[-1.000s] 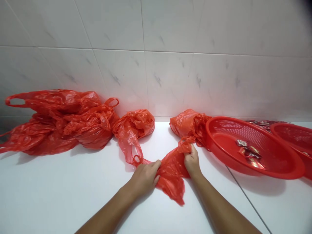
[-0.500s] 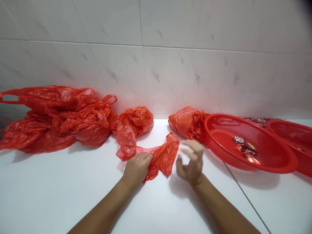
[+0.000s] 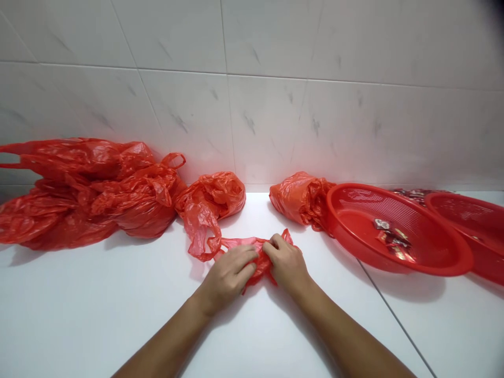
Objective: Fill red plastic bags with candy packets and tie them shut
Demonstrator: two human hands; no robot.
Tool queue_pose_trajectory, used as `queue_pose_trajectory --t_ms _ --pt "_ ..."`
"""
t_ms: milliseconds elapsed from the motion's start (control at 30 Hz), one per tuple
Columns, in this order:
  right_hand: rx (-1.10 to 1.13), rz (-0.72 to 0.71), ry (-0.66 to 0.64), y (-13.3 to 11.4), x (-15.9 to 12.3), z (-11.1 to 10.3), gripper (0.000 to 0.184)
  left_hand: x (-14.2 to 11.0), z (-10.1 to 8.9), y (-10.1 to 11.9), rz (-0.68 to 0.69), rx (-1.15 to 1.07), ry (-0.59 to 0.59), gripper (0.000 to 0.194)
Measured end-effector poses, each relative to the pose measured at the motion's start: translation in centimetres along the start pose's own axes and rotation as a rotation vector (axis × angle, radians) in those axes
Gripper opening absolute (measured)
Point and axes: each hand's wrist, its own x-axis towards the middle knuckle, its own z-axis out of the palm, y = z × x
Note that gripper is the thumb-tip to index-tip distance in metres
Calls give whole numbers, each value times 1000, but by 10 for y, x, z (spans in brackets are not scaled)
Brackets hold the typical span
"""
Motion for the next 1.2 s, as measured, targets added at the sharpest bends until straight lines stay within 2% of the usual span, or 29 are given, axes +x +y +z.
queue_pose_trajectory --t_ms 67,133,233,367,433,533,600,700,767,833,900,933,967,1033,1067,1100,1133,1200 --pt "4 74 -43 -2 1 -3 34 1 6 4 44 -68 -101 34" --pt "19 133 -102 -3 2 -3 45 0 11 4 -17 -48 -201 34" --pt "30 180 -167 -2 2 2 53 -3 11 2 -211 -25 -283 25" --pt "65 185 -120 1 -2 3 67 -4 5 3 -490 15 -392 18" --pt "93 183 -92 1 -4 0 69 -3 3 4 -626 6 -443 36" --pt "136 91 -51 2 -6 -7 60 0 5 4 -784 5 -459 57" --pt "165 17 51 1 -6 -10 55 -1 8 3 -813 40 -453 55" --pt "261 -53 286 -3 -5 -8 33 -6 13 3 -751 39 -437 44" --pt "375 -130 334 -7 -4 -3 31 -10 14 5 -683 8 -413 33" --pt "468 -192 248 -10 -3 5 38 -11 15 8 -598 -1 -389 18" --pt "468 -135 101 -10 -3 11 38 -9 15 10 -527 4 -371 6" --pt "439 -61 17 -8 -3 14 35 -8 14 11 -515 1 -370 13" --pt "399 27 -78 -4 -4 16 41 -7 13 12 -521 -9 -378 23" --pt "330 183 -284 6 -6 18 88 -5 11 10 -571 -56 -416 42" --pt "312 228 -382 11 -8 19 112 -5 11 8 -599 -90 -442 52" --pt "304 250 -460 16 -10 19 129 -5 10 5 -623 -125 -468 64" --pt "301 258 -512 19 -12 20 137 -6 10 2 -641 -156 -491 77" --pt "306 252 -555 23 -14 19 142 -9 9 -3 -659 -197 -530 103"
